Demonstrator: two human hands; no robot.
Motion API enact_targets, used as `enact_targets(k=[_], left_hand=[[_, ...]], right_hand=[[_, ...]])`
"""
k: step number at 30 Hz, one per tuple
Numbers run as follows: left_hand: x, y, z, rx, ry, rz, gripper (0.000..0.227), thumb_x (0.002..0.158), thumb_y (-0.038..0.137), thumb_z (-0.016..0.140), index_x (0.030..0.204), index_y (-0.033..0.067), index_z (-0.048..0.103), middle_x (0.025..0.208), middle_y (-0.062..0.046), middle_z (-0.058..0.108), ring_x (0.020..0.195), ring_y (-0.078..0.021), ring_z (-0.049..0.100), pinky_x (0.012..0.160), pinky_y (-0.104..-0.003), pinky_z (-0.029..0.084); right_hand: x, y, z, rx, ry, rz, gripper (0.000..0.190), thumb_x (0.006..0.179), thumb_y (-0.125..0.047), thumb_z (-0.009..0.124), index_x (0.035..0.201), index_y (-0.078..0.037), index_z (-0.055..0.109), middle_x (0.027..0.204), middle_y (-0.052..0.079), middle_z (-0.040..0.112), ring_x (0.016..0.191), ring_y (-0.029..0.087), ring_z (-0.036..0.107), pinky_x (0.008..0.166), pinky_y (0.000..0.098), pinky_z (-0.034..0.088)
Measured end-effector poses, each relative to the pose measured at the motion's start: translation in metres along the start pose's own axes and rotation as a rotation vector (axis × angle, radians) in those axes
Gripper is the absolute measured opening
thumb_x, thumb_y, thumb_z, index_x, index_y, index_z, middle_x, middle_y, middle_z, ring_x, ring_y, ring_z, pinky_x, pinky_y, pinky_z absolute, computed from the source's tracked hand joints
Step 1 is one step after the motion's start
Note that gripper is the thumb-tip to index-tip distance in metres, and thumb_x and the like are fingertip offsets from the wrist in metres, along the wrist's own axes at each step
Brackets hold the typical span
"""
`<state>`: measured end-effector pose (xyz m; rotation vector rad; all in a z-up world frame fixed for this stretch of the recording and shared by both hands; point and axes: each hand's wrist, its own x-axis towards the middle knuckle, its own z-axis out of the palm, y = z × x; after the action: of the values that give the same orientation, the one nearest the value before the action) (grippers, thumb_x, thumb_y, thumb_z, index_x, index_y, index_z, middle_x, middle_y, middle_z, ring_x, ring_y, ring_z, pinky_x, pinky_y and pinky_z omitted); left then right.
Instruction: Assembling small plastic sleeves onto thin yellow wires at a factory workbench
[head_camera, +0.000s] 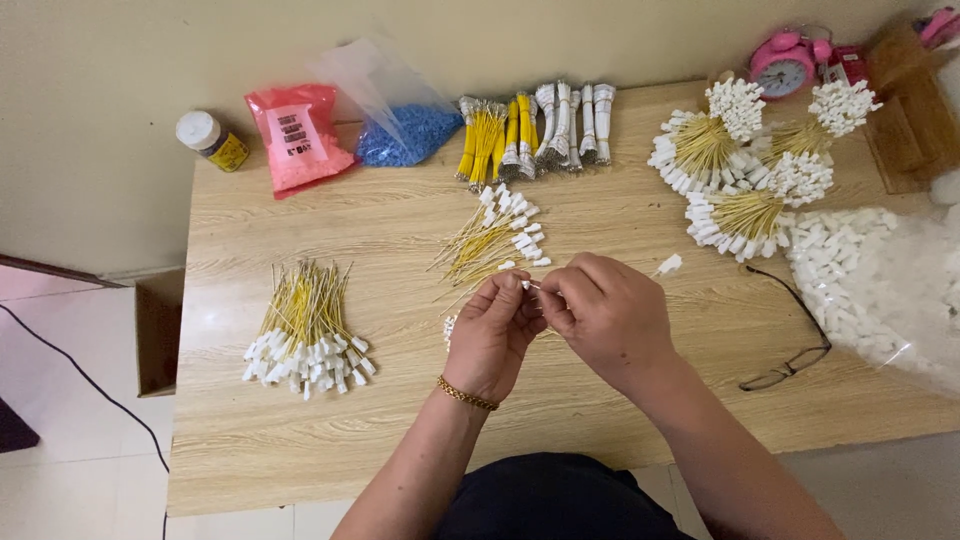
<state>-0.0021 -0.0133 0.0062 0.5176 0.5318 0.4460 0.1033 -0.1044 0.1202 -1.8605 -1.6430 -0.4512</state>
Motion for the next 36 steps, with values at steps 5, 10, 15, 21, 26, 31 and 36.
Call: enact_targets(k=[5,10,15,21,26,31,36], left_hand=[[-0.005,0.002,0.01,0.087,0.061,0.04,0.019,0.097,0.022,0.059,0.103,0.0051,0.063,0.084,-0.007,0.069,0.075,-0.0155,0.069,0.07,-0.028,0.059],[0.001,-0.007,0.003,0.104,0.084,0.068,0.019,0.097,0.021,0.059,0.103,0.0038,0.063,0.083,-0.007,0.068,0.076,-0.016,0.069,0.071,-0.029,0.059],[0.003,0.004,0.004,0.002,0.057,-0.01,0.015,0.097,0.018,0.058,0.102,0.004,0.061,0.087,-0.011,0.071,0.077,-0.0207,0.071,0.073,-0.032,0.061],[0.004,0.01,0.011,-0.066,0.036,-0.034,0.016,0.096,0.018,0.059,0.103,0.0042,0.061,0.086,-0.01,0.069,0.076,-0.0206,0.072,0.074,-0.034,0.062],[0.007,0.004,0.005,-0.027,0.037,-0.025,0.017,0.096,0.019,0.06,0.103,0.0048,0.061,0.089,-0.01,0.07,0.079,-0.0219,0.073,0.074,-0.033,0.062],[0.003,0.005,0.007,-0.019,0.036,-0.025,0.016,0.096,0.019,0.06,0.102,0.0046,0.062,0.089,-0.009,0.069,0.077,-0.0198,0.072,0.071,-0.031,0.062],[0.001,0.006,0.01,-0.042,0.029,-0.027,0.015,0.095,0.018,0.061,0.103,0.0043,0.063,0.088,-0.009,0.069,0.077,-0.02,0.072,0.071,-0.032,0.061]], right_hand=[[-0.007,0.002,0.01,-0.088,0.045,-0.025,0.015,0.076,-0.003,0.067,0.078,-0.015,0.058,0.066,0.0,0.047,0.056,0.017,0.055,0.056,0.0263,0.049],[-0.012,0.005,0.017,-0.026,0.02,-0.011,0.014,0.078,-0.005,0.068,0.08,-0.016,0.059,0.068,0.0,0.048,0.058,0.018,0.057,0.058,0.0275,0.05],[-0.014,0.005,0.013,0.421,-0.07,0.33,0.003,0.089,-0.011,0.066,0.091,-0.012,0.067,0.076,0.003,0.06,0.07,0.022,0.066,0.063,0.0297,0.052],[-0.017,0.008,0.004,0.399,-0.082,0.304,0.006,0.088,-0.012,0.069,0.093,-0.012,0.071,0.086,0.006,0.06,0.074,0.024,0.065,0.067,0.0334,0.053],[-0.018,0.01,0.009,0.205,-0.042,0.212,0.005,0.084,-0.013,0.073,0.085,-0.014,0.068,0.085,0.003,0.061,0.077,0.022,0.065,0.069,0.032,0.053],[-0.017,0.01,0.016,0.17,0.07,0.178,0.012,0.078,-0.006,0.074,0.077,-0.015,0.065,0.083,-0.003,0.061,0.076,0.017,0.065,0.07,0.0269,0.053],[-0.013,0.012,0.014,0.171,0.07,0.138,0.016,0.075,-0.001,0.073,0.075,-0.012,0.062,0.08,0.003,0.061,0.074,0.023,0.066,0.066,0.0331,0.053]])
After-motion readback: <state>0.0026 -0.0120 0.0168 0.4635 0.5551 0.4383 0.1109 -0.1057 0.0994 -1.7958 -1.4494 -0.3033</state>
